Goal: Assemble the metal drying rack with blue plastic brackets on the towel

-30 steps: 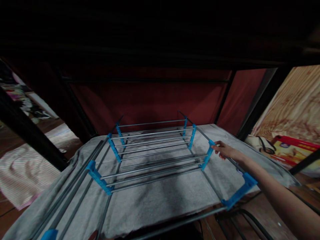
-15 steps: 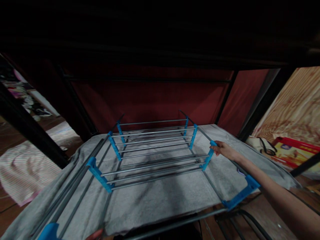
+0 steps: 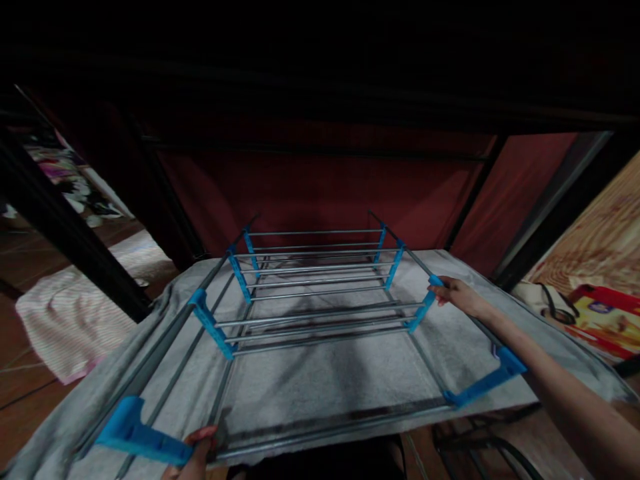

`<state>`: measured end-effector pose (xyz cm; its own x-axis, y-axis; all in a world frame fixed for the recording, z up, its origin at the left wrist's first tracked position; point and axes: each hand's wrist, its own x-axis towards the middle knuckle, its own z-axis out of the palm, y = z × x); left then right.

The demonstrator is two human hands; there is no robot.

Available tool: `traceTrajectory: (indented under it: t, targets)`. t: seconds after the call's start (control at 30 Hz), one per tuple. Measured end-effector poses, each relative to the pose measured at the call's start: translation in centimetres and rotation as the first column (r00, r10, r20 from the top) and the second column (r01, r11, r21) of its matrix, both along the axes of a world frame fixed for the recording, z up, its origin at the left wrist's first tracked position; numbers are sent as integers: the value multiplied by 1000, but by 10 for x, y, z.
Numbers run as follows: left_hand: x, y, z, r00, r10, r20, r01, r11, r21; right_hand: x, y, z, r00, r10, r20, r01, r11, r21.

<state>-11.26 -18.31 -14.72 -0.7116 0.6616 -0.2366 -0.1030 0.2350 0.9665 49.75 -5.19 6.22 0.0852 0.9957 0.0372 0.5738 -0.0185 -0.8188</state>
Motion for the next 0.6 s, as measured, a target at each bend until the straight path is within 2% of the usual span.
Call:
traceTrajectory:
  t: [0.17,0.37,0.6]
  targets:
    - [2,7,5,999,2,46,-3,1000,28,4,10,-11,999,-7,-43,7,1000,-4]
    - [0,12,-5,997,22,79,-25,999,37,6,13,-13,999,-15,-33,15,1000,-10]
    - [-3,14,-7,1000,-25,14,24,999,34,5,15,-13,998,-26,-51,25,999,-21]
